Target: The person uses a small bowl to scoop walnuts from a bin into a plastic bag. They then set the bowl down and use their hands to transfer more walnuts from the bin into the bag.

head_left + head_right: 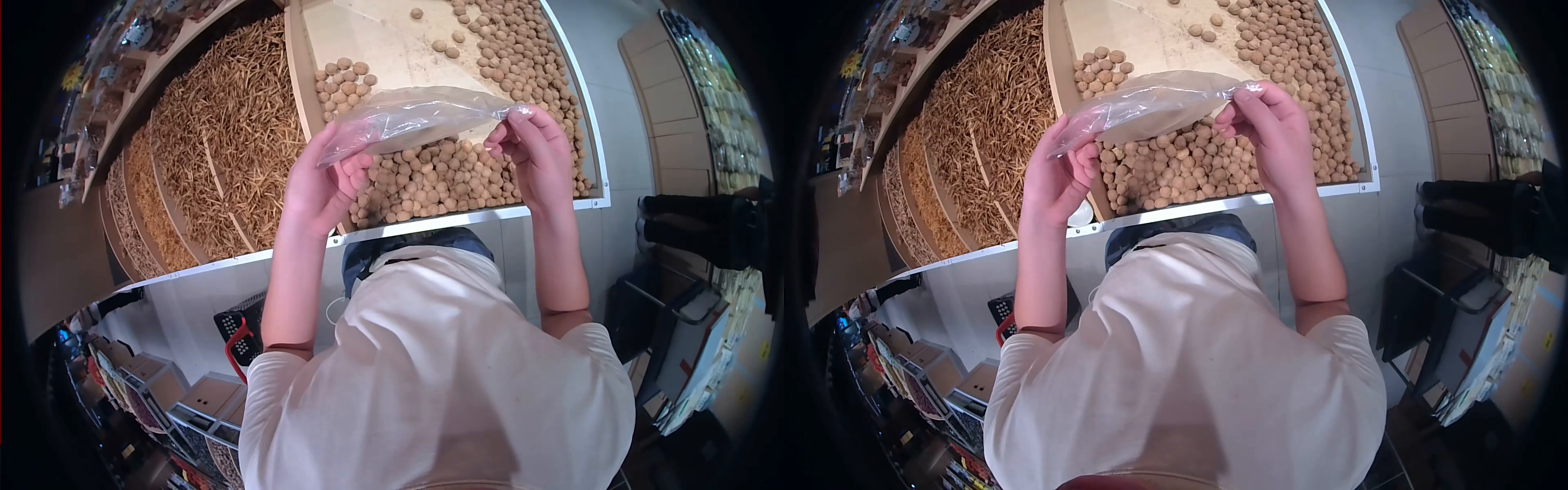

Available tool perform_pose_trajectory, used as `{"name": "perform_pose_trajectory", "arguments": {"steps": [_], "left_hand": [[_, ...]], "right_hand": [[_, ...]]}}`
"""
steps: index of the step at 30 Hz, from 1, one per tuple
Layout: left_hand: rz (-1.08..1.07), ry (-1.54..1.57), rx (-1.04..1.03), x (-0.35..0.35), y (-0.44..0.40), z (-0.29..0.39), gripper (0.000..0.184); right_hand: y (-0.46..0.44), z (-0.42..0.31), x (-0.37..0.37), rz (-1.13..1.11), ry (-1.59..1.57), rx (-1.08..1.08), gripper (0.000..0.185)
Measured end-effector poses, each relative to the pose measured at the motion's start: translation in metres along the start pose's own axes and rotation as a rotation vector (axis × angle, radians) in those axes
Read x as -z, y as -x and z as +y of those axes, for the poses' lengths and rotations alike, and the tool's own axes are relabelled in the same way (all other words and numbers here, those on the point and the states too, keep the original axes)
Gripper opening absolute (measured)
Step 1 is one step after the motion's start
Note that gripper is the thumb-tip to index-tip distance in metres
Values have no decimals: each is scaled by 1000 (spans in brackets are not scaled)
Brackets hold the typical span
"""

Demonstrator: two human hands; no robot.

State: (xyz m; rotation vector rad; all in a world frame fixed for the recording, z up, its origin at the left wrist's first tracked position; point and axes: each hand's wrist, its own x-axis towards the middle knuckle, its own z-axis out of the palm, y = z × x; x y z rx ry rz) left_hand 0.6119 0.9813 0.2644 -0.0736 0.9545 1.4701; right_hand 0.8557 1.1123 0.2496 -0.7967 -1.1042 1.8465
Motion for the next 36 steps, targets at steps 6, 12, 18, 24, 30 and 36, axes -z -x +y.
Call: {"name": "perform_pose_trajectory", "arguments": {"steps": [6, 12, 18, 24, 30, 36], "left_hand": [[-87, -111, -120, 8, 24, -9, 31], [-290, -465, -107, 35, 51, -31, 22], [-409, -844, -11, 72, 62, -49, 10], [-245, -996, 23, 140, 68, -65, 12], [-101, -1015, 82, 184, 61, -92, 17], [-4, -614, -217, 207, 66, -112, 21]], "right_hand": [[15, 1, 27, -160, 42, 22, 33], [-8, 68, 79, -66, -227, -677, 92], [-13, 117, 27, -396, -418, -941, 77], [-39, 120, -20, -499, -92, -513, 29], [2, 83, -45, -628, 137, -272, 18], [65, 83, -56, -564, 123, -125, 28]]}}
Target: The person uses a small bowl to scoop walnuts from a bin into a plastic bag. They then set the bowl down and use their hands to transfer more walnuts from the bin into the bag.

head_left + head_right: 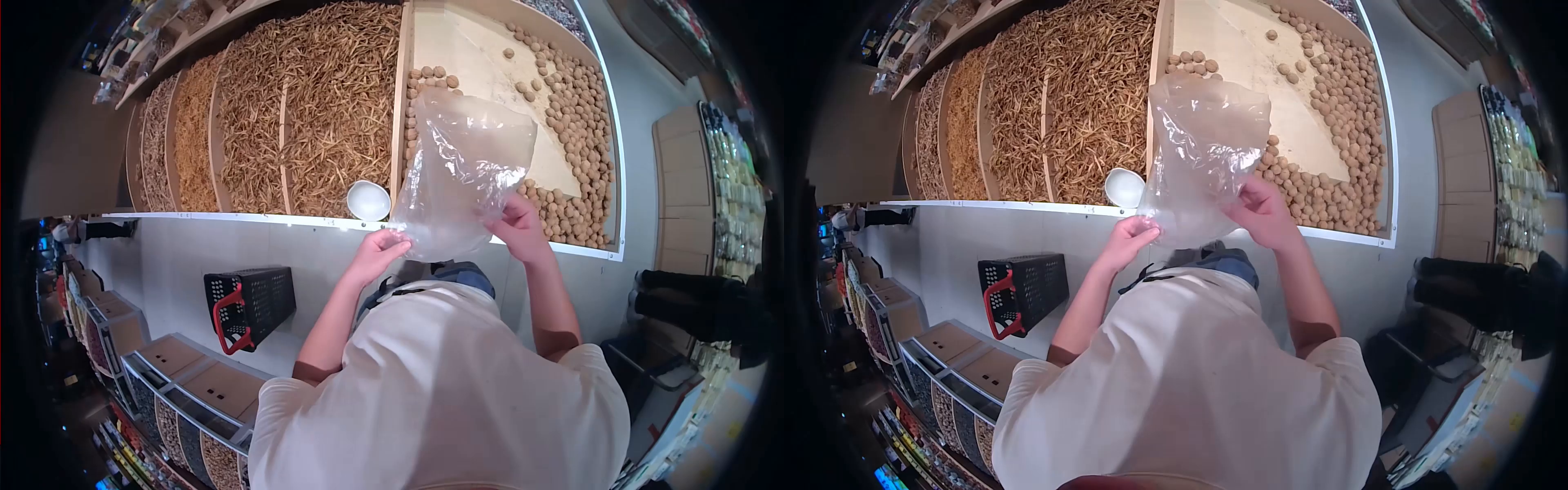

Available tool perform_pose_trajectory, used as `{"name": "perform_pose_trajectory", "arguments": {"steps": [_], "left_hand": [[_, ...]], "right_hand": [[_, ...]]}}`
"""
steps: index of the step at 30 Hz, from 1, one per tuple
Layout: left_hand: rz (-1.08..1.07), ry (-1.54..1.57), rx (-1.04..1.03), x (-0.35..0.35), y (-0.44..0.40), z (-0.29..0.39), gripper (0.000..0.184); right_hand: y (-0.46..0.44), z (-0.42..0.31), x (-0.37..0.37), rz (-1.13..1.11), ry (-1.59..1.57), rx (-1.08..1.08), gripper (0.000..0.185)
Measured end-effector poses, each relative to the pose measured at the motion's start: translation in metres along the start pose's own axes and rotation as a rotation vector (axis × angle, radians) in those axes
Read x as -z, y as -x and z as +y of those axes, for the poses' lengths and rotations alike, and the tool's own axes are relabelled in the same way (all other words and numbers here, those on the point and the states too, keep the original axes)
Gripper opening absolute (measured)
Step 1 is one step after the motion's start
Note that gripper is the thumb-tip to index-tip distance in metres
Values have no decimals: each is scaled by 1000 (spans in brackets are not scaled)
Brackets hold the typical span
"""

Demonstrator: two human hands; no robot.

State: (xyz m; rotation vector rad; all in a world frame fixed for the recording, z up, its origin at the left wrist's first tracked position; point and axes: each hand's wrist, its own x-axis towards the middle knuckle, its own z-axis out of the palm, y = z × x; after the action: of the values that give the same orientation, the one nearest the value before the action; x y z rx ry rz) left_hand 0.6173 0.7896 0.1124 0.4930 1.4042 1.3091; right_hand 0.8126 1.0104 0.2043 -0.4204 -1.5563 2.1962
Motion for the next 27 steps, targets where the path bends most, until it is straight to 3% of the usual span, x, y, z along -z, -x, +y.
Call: {"name": "perform_pose_trajectory", "arguments": {"steps": [3, 4, 5, 7, 8, 10, 12, 13, 15, 17, 19, 21, 23, 25, 27], "left_hand": [[129, -79, -114, 17, 23, 12, 18], [148, -315, -287, 27, 32, 19, 15], [170, -553, -455, 35, 43, 27, 12], [206, -629, -462, 45, 68, 46, 9], [225, -672, -489, 52, 78, 47, 9], [232, -739, -514, 66, 96, 46, 9], [224, -821, -560, 78, 115, 46, 10], [216, -918, -600, 84, 124, 45, 10], [231, -888, -578, 97, 142, 37, 11], [250, -858, -554, 109, 160, 30, 12], [329, -625, -347, 118, 179, 23, 15], [400, -523, -360, 131, 193, 6, 15], [468, -421, -370, 142, 202, -17, 16], [503, -34, -285, 154, 206, -41, 14], [507, 48, -291, 160, 207, -54, 13]], "right_hand": [[2, -10, 15, 206, 7, 192, 31], [1, -21, 11, 312, -63, 235, 33], [0, -27, 13, 414, 143, 300, 36], [-14, -39, 7, 493, 432, 351, 38], [-25, -43, -3, 482, 440, 343, 38], [-51, -48, -35, 255, 595, 278, 40], [-75, -35, -75, 172, 608, -2, 34], [-82, -29, -88, 160, 618, 0, 34], [-90, -11, -108, -54, 770, -180, 22], [-88, 0, -125, -117, 793, -130, 12], [-74, 1, -145, -178, 578, -153, 10], [-65, 4, -155, -177, 540, -155, 9], [-57, 9, -160, 18, 290, -140, 9], [-53, 11, -158, 9, 226, -142, 8], [-46, 9, -165, 44, 138, -145, 9]]}}
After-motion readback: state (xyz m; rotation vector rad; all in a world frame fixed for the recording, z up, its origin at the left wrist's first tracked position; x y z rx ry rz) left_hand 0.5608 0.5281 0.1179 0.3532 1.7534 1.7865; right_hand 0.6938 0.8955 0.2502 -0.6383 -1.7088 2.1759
